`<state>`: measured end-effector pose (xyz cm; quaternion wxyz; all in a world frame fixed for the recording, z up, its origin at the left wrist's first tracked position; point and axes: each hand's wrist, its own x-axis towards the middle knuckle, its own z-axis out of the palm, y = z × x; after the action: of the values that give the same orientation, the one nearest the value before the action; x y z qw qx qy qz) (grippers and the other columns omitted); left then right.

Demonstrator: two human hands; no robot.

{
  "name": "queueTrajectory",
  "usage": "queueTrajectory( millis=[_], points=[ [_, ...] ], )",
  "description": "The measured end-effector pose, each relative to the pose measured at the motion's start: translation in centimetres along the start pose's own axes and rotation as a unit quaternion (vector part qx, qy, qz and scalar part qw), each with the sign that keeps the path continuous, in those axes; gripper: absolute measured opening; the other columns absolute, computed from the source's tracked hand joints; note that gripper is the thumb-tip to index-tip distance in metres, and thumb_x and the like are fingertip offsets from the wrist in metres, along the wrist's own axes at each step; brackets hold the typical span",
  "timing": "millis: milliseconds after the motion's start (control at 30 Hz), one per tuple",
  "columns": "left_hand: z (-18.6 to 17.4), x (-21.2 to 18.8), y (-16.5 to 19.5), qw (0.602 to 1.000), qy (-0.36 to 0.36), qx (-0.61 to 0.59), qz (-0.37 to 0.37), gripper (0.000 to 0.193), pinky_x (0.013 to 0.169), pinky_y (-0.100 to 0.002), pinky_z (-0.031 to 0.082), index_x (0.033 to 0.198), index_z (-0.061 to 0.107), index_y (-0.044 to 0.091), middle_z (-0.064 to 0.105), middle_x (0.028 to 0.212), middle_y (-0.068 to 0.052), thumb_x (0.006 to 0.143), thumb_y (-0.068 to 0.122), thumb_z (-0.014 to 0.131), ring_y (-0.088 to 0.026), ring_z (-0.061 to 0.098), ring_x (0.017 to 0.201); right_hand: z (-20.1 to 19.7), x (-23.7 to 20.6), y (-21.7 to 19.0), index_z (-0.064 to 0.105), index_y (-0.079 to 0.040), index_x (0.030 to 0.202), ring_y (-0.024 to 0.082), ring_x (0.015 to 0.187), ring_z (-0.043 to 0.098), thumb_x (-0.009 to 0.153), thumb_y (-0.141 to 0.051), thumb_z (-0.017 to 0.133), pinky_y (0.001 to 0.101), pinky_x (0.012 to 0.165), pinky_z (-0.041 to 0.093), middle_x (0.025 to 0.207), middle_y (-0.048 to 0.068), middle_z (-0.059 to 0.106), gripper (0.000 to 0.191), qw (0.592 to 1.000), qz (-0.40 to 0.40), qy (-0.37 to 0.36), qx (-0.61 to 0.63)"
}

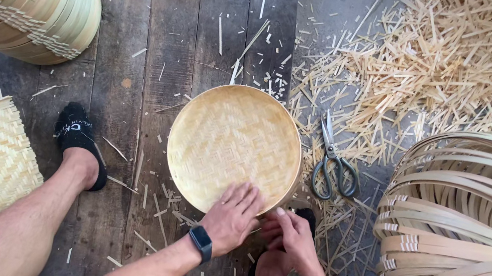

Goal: The person assembles round bamboo trays by placing a circular bamboo frame over a square woven mat, pressing it down, and trimming the excess mat with shears. The finished trays are stacked nearby.

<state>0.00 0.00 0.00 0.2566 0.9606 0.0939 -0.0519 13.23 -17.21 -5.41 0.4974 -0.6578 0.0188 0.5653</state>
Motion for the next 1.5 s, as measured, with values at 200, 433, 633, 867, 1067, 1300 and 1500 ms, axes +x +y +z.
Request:
queueTrajectory(
  millis=[200, 433, 633, 867, 1067, 1300, 1500],
  points=[
    [4.2, -1.6, -4.0, 0.987, 0.019, 0.145, 0.063, 0.053, 0.118, -0.046, 0.037, 0.142, 0.053, 0.006, 0.054, 0.149, -0.02, 0.09, 0.0, 0.054, -0.031, 0.05, 0.14, -1.3, -1.0, 3.3, 0.071, -0.007, 0.095, 0.024, 0.066, 0.069, 0.093, -0.024, 0.068, 0.0368, 0.06, 0.055, 0.073, 0.012, 0.071, 0.017, 0.886, -0.25, 0.257, -0.295],
    [-14.4, 0.3, -15.6, 0.896, 0.094, 0.383, 0.206, 0.032, 0.092, -0.038, 0.056, 0.112, 0.067, -0.002, 0.072, 0.107, -0.016, 0.082, 0.006, 0.062, -0.027, 0.069, 0.101, -3.0, 0.9, 5.3, 0.071, -0.011, 0.091, 0.025, 0.062, 0.069, 0.088, -0.022, 0.071, 0.0376, 0.06, 0.054, 0.071, 0.01, 0.069, 0.012, 0.839, -0.282, 0.333, -0.324],
    [-35.6, -7.1, -25.3, 0.9, 0.309, 0.29, -0.1, 0.041, 0.091, -0.041, 0.057, 0.122, 0.075, 0.014, 0.075, 0.117, -0.012, 0.092, -0.005, 0.054, -0.031, 0.071, 0.102, 1.8, -1.4, 6.8, 0.071, -0.011, 0.087, 0.022, 0.055, 0.067, 0.085, -0.024, 0.073, 0.0363, 0.057, 0.054, 0.065, 0.008, 0.067, 0.013, 0.83, -0.302, 0.349, -0.313],
    [-41.1, -12.5, -33.6, 0.854, 0.32, 0.19, -0.365, 0.031, 0.08, -0.046, 0.055, 0.125, 0.076, 0.021, 0.073, 0.1, -0.018, 0.101, 0.012, 0.061, -0.039, 0.069, 0.087, 4.7, 0.1, 7.4, 0.07, -0.009, 0.08, 0.008, 0.045, 0.045, 0.088, -0.022, 0.072, 0.0246, 0.047, 0.037, 0.051, -0.001, 0.053, 0.015, 0.823, -0.387, 0.344, -0.233],
    [-40.9, -12.4, -35.5, 0.862, 0.304, 0.199, -0.355, 0.03, 0.081, -0.046, 0.055, 0.126, 0.077, 0.023, 0.073, 0.101, -0.018, 0.1, 0.014, 0.063, -0.04, 0.068, 0.087, 5.5, 1.1, 6.4, 0.068, -0.009, 0.077, 0.005, 0.044, 0.039, 0.086, -0.022, 0.074, 0.023, 0.047, 0.032, 0.048, -0.004, 0.047, 0.017, 0.824, -0.38, 0.345, -0.24],
    [-42.3, -11.9, -36.5, 0.87, 0.292, 0.148, -0.368, 0.023, 0.087, -0.045, 0.054, 0.122, 0.077, 0.019, 0.073, 0.102, -0.018, 0.104, 0.019, 0.062, -0.038, 0.069, 0.09, 7.0, 1.4, 4.5, 0.067, -0.006, 0.077, 0.005, 0.046, 0.038, 0.087, -0.02, 0.072, 0.0238, 0.047, 0.03, 0.049, -0.004, 0.047, 0.017, 0.841, -0.367, 0.326, -0.227],
    [-42.7, -11.0, -36.7, 0.862, 0.244, 0.177, -0.408, 0.024, 0.09, -0.047, 0.053, 0.122, 0.076, 0.018, 0.074, 0.104, -0.018, 0.103, 0.016, 0.061, -0.039, 0.07, 0.093, 8.1, 1.4, 3.5, 0.067, -0.005, 0.076, 0.006, 0.047, 0.039, 0.086, -0.02, 0.073, 0.0237, 0.049, 0.031, 0.05, -0.003, 0.048, 0.019, 0.841, -0.376, 0.31, -0.236]
  ],
)
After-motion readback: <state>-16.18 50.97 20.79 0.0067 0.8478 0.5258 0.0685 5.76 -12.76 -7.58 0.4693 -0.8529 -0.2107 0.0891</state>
